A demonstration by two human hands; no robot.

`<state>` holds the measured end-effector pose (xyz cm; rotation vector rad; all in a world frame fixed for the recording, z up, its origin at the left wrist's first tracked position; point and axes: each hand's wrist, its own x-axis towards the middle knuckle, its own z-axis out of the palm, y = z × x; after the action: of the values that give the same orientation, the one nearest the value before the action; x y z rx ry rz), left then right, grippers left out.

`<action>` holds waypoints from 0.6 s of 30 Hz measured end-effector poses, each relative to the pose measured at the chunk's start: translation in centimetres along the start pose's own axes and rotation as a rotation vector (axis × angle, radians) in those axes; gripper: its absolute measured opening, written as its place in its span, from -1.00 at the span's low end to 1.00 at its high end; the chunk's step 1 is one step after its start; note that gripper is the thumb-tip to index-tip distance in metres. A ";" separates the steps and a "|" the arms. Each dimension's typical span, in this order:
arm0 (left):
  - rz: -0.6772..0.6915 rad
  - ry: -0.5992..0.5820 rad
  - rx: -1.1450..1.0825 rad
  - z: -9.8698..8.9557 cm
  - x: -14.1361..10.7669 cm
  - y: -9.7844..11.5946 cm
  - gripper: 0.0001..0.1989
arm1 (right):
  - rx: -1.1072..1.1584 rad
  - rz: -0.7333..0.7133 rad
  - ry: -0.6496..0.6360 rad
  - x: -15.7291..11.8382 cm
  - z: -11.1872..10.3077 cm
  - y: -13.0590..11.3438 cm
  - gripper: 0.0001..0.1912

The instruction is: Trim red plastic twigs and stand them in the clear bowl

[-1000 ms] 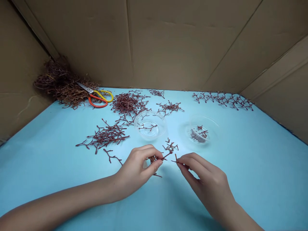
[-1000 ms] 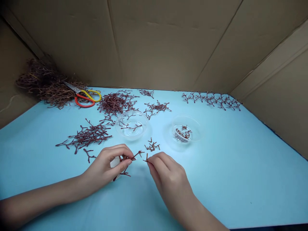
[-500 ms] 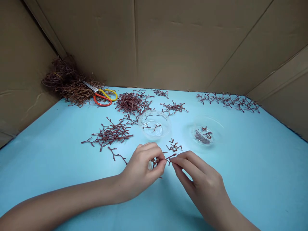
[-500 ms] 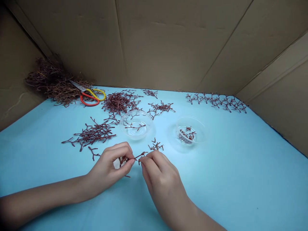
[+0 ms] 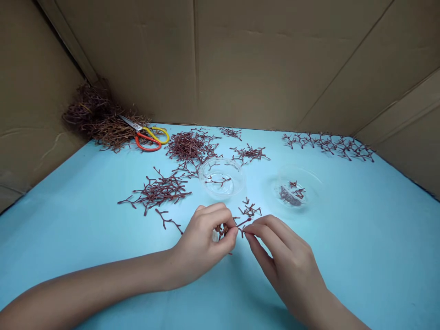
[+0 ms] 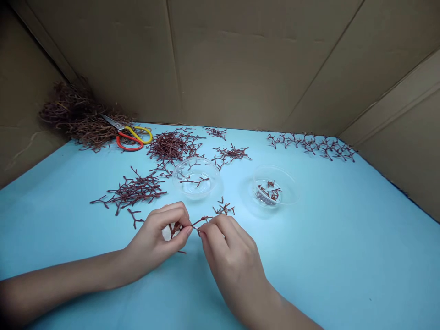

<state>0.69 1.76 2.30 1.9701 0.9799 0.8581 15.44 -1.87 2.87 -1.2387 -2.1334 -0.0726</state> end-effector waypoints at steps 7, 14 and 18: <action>0.003 -0.008 0.006 0.1 0.0 0.0 -0.83 | 0.047 -0.008 0.026 0.0 0.3 0.1 -0.88; -0.011 0.000 -0.002 -0.2 0.0 0.1 -0.83 | 0.062 -0.020 0.029 0.0 0.3 0.2 -0.88; -0.007 -0.008 -0.006 -0.3 -0.1 0.1 -0.83 | 0.059 -0.025 0.026 0.0 0.3 0.2 -0.86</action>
<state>0.46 1.76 2.54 1.9627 0.9777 0.8482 15.46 -1.59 2.59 -1.1711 -2.1139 -0.0365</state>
